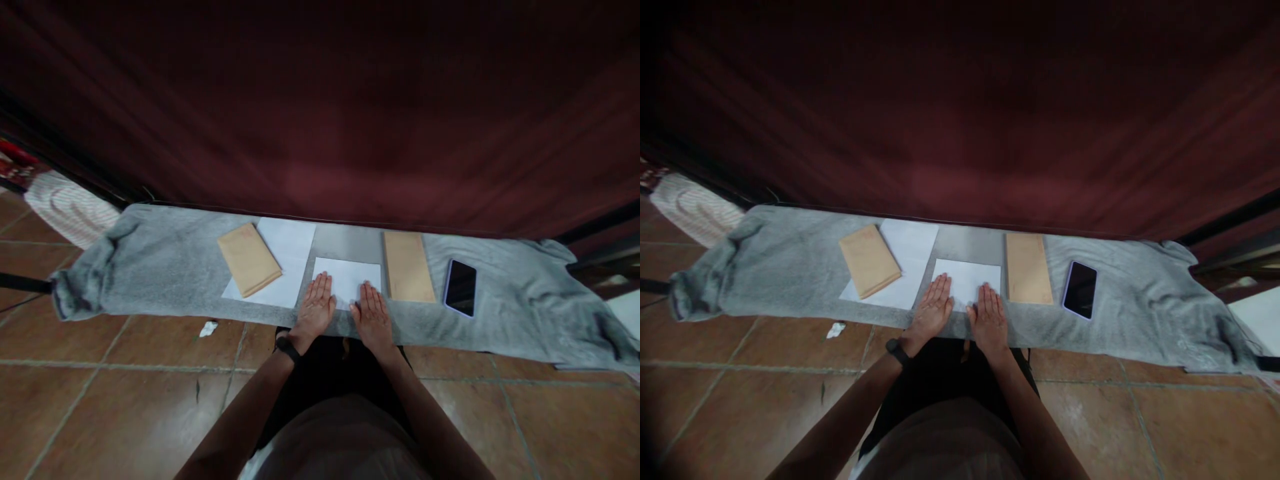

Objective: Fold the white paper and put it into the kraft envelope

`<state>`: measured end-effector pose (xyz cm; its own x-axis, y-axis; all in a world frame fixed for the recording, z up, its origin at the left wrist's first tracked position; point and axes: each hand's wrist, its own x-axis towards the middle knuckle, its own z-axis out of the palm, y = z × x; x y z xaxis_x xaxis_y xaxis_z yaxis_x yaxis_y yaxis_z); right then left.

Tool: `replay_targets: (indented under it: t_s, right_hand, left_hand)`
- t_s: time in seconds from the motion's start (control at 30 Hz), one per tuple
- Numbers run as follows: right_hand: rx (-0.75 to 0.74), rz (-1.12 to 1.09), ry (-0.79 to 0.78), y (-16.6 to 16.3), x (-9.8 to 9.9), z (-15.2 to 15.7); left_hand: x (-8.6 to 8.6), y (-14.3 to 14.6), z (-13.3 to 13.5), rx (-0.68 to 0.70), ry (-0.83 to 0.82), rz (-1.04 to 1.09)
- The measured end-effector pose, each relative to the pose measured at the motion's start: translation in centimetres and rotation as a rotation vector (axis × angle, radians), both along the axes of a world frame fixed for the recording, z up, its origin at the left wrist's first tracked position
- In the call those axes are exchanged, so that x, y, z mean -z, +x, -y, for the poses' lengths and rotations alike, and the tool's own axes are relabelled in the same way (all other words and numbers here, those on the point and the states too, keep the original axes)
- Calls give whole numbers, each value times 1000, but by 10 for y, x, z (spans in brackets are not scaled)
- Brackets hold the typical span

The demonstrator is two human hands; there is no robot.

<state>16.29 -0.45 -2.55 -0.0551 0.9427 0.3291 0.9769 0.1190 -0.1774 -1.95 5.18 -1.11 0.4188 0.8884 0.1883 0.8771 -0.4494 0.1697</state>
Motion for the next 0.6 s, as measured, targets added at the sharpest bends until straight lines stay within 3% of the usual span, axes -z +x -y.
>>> replay_targets:
  t_s: [0.3, 0.43, 0.6]
  right_hand:
    - [66, -17, 21, 5, 1, 12]
    - [43, -44, -29, 4, -7, 4]
    - [-31, -70, -81, -6, -16, -30]
  left_hand:
    - [-2, -2, 2, -117, 35, -6]
    - [-12, 7, -3, -29, 31, -17]
    - [-18, 23, -24, 76, -8, -13]
